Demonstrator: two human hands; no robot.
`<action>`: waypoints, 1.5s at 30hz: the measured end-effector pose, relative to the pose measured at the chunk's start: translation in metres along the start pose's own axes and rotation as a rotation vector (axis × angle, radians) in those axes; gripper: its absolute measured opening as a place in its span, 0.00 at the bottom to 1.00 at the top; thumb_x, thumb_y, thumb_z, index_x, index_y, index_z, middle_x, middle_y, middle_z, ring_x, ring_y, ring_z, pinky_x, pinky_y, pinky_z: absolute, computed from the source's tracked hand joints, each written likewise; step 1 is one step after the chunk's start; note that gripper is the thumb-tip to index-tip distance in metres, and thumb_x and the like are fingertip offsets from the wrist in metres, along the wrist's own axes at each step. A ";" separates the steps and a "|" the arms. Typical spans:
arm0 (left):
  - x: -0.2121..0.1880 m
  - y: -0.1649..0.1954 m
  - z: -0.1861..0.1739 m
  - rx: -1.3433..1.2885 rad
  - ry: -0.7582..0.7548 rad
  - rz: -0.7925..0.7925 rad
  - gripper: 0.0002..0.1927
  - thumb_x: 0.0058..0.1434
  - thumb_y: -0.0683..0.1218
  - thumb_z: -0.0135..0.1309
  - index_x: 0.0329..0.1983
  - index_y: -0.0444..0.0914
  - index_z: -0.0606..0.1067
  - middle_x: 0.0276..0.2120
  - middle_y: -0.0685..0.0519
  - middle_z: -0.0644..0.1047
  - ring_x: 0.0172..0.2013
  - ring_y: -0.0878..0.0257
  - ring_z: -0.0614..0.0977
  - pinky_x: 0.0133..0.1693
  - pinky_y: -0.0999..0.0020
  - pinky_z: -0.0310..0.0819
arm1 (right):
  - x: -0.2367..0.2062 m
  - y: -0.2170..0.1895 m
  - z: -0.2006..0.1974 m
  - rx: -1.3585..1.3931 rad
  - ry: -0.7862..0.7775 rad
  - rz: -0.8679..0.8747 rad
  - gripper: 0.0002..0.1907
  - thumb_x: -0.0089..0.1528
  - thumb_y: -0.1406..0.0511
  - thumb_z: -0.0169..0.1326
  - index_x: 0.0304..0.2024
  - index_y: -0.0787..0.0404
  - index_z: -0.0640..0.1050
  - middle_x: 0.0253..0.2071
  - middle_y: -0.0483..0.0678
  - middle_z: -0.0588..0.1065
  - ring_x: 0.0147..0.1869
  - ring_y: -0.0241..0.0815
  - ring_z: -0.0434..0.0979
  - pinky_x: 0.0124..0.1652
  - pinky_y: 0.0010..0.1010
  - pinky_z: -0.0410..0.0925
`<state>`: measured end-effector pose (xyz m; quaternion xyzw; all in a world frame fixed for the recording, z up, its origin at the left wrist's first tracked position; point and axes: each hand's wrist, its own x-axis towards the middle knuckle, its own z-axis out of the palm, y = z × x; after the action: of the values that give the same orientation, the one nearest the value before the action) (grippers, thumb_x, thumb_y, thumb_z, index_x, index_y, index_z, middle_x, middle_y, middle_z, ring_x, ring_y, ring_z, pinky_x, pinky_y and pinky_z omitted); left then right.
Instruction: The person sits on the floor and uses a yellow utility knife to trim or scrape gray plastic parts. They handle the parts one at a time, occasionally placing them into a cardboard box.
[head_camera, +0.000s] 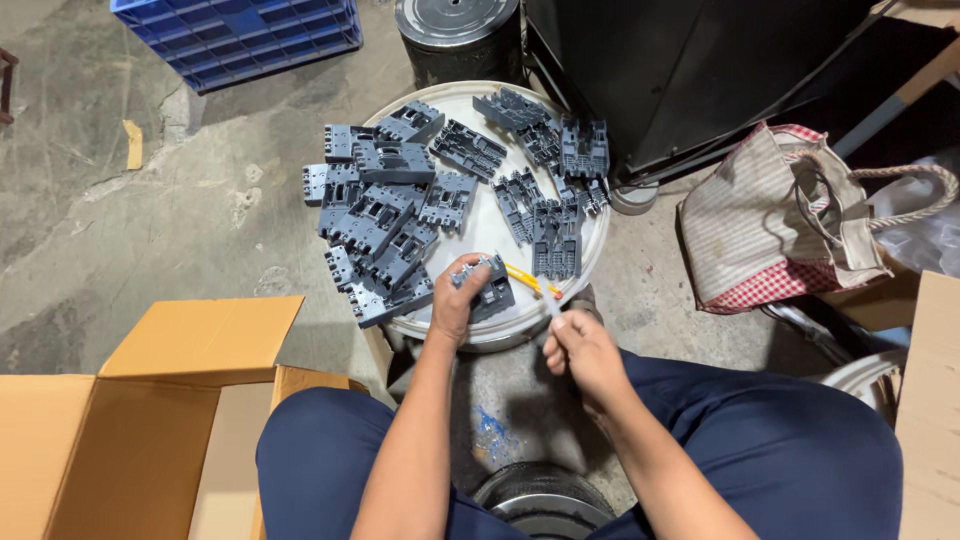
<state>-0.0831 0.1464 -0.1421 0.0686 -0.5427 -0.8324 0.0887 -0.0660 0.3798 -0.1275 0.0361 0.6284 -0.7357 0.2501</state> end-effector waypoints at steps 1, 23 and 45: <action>0.001 0.000 0.000 -0.013 0.015 0.034 0.17 0.63 0.51 0.58 0.48 0.33 0.78 0.35 0.53 0.80 0.34 0.67 0.80 0.39 0.71 0.77 | 0.003 0.008 0.000 0.006 -0.002 0.047 0.12 0.70 0.62 0.47 0.35 0.62 0.74 0.24 0.44 0.73 0.24 0.33 0.70 0.27 0.25 0.65; 0.015 -0.005 -0.001 0.214 0.097 0.194 0.23 0.67 0.55 0.49 0.43 0.29 0.80 0.35 0.53 0.80 0.37 0.67 0.77 0.43 0.71 0.72 | 0.056 0.037 0.052 -0.170 -0.116 0.030 0.16 0.68 0.59 0.50 0.29 0.61 0.76 0.15 0.39 0.65 0.16 0.30 0.57 0.18 0.23 0.52; 0.027 -0.018 -0.010 0.243 0.196 0.131 0.24 0.67 0.55 0.51 0.41 0.27 0.79 0.32 0.54 0.78 0.35 0.67 0.74 0.40 0.69 0.70 | 0.054 0.032 0.068 -0.050 -0.109 -0.004 0.14 0.68 0.61 0.52 0.31 0.63 0.77 0.19 0.39 0.66 0.20 0.30 0.60 0.22 0.24 0.53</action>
<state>-0.1082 0.1381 -0.1628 0.1243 -0.6314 -0.7424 0.1865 -0.0822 0.2957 -0.1625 -0.0115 0.6322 -0.7210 0.2834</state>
